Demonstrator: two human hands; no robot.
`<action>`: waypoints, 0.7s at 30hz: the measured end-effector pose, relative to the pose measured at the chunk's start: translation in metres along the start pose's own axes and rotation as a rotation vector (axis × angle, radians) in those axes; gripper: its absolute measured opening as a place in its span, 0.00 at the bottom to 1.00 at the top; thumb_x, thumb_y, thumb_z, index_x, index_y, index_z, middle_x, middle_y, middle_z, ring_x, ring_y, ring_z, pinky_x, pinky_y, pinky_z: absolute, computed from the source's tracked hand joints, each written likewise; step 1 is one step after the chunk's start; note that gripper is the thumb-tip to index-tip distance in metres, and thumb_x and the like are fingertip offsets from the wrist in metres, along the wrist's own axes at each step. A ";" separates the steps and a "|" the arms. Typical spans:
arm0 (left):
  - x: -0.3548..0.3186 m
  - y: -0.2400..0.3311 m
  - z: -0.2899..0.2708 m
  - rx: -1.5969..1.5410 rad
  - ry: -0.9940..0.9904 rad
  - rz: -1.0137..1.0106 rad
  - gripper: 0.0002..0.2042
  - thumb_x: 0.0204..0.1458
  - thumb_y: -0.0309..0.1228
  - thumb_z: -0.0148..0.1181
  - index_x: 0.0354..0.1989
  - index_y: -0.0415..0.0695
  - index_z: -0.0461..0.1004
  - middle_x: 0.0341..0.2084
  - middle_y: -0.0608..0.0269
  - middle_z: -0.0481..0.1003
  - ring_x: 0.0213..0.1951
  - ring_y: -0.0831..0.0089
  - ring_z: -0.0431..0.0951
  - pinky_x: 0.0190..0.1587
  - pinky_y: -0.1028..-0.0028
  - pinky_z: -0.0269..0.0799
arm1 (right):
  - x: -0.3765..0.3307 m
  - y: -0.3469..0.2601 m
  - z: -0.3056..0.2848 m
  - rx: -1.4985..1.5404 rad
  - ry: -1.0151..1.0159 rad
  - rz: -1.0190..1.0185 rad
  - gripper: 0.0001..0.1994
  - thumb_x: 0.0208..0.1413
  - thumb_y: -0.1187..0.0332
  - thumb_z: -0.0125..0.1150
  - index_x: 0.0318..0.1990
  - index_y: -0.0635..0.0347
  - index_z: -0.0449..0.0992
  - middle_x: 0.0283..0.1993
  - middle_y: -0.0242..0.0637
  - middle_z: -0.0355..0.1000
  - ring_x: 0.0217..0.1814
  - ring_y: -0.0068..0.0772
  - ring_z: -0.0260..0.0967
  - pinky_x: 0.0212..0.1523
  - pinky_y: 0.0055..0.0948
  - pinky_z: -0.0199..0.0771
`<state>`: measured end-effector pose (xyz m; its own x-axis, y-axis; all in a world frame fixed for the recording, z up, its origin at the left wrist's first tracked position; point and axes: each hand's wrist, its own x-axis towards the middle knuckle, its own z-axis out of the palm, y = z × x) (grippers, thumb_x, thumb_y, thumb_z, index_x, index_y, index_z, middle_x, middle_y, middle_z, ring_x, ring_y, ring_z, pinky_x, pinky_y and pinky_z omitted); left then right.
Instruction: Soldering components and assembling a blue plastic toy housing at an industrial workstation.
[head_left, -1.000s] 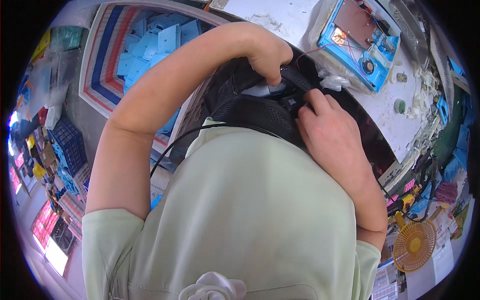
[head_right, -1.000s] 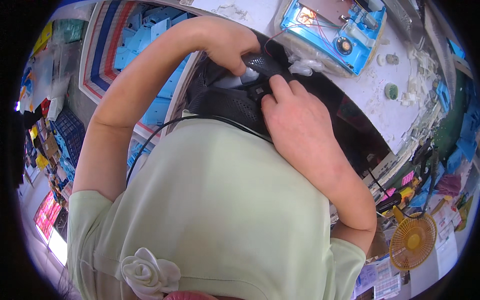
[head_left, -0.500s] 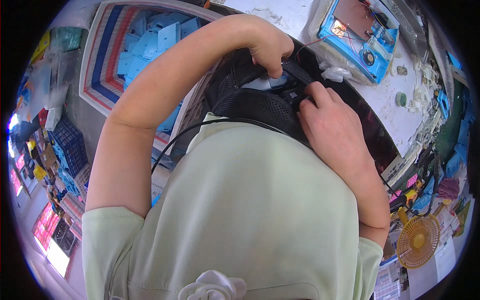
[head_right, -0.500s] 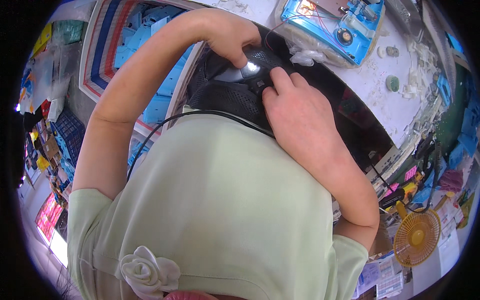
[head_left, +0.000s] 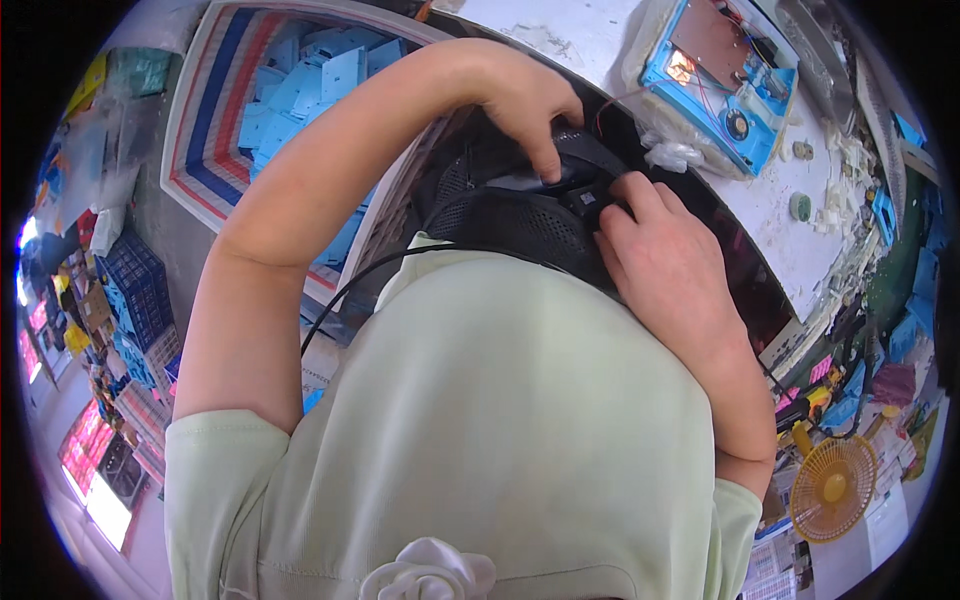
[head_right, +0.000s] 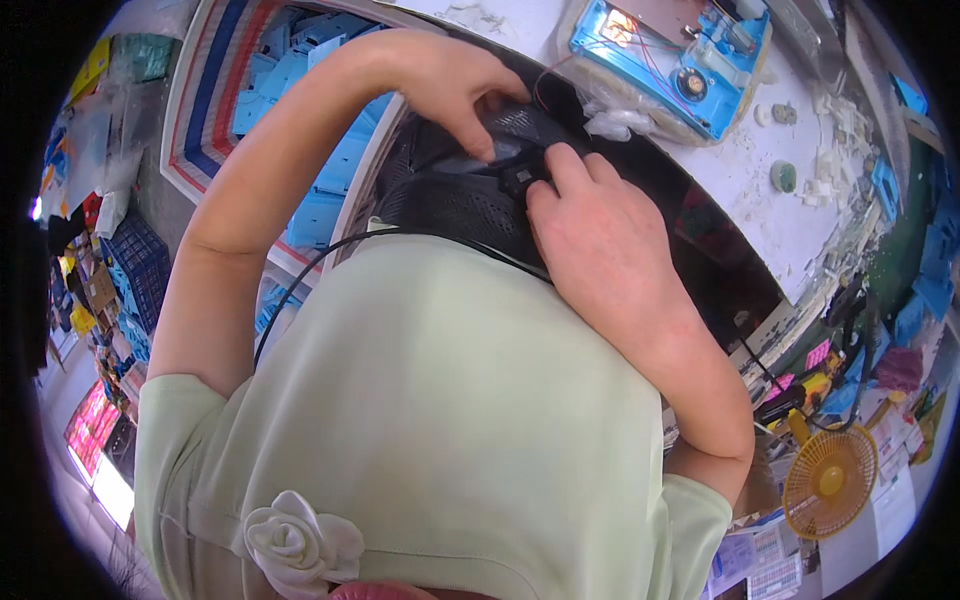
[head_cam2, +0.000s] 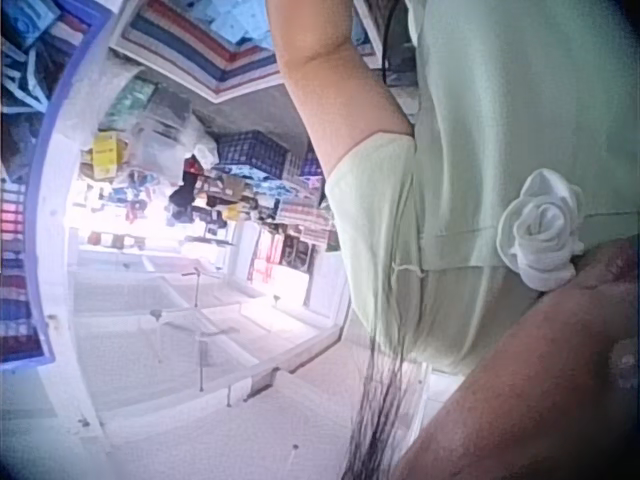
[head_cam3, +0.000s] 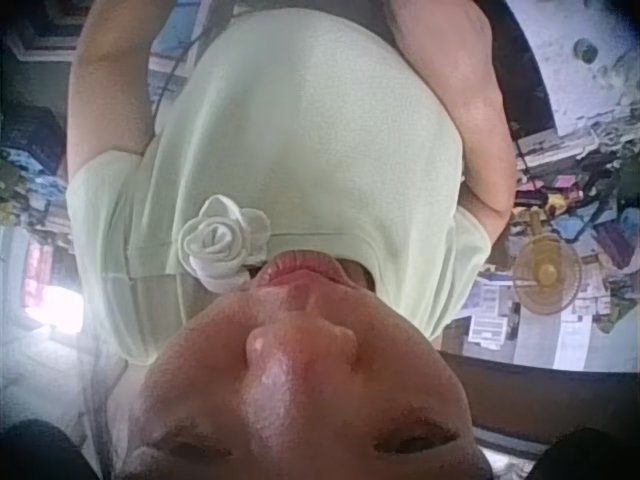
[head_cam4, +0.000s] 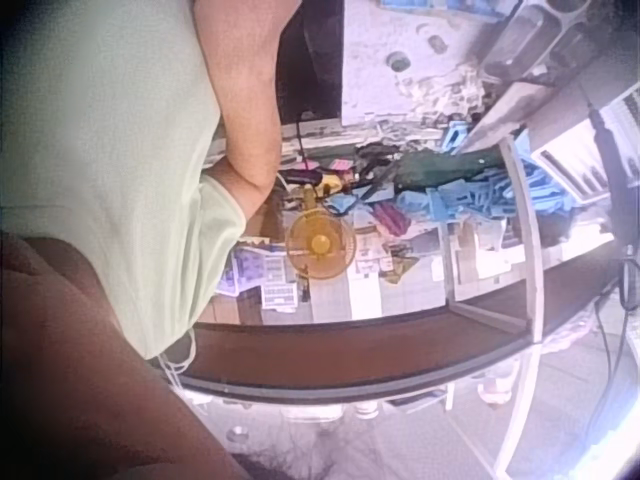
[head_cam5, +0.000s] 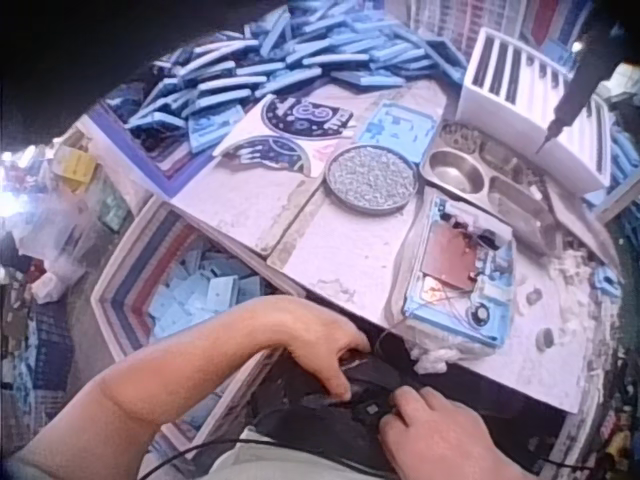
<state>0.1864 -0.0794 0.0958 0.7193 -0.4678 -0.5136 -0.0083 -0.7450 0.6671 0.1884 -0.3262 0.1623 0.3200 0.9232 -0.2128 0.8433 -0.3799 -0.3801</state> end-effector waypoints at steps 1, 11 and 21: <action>-0.009 -0.010 0.007 -0.052 0.075 0.034 0.26 0.45 0.38 0.72 0.50 0.35 0.79 0.35 0.51 0.82 0.38 0.61 0.82 0.42 0.67 0.77 | 0.000 0.000 -0.002 0.011 0.021 0.006 0.05 0.53 0.70 0.63 0.34 0.62 0.77 0.42 0.39 0.69 0.44 0.41 0.72 0.42 0.38 0.77; -0.122 -0.047 0.050 -0.221 -0.001 -0.306 0.12 0.52 0.37 0.70 0.32 0.39 0.79 0.25 0.58 0.80 0.28 0.70 0.78 0.32 0.68 0.72 | 0.118 -0.039 0.024 0.022 -0.245 -0.055 0.15 0.52 0.56 0.69 0.34 0.61 0.84 0.32 0.45 0.79 0.39 0.51 0.78 0.39 0.47 0.79; -0.107 -0.002 0.100 -0.361 0.660 -0.065 0.13 0.51 0.35 0.69 0.32 0.37 0.76 0.26 0.52 0.77 0.29 0.56 0.77 0.33 0.63 0.72 | 0.107 -0.040 0.027 0.179 0.066 -0.020 0.10 0.46 0.64 0.61 0.26 0.62 0.80 0.30 0.48 0.78 0.36 0.54 0.78 0.38 0.48 0.80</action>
<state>0.0400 -0.0758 0.0953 0.9783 0.0388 -0.2036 0.1949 -0.5062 0.8401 0.1772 -0.2135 0.1305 0.3367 0.9302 -0.1463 0.7615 -0.3604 -0.5387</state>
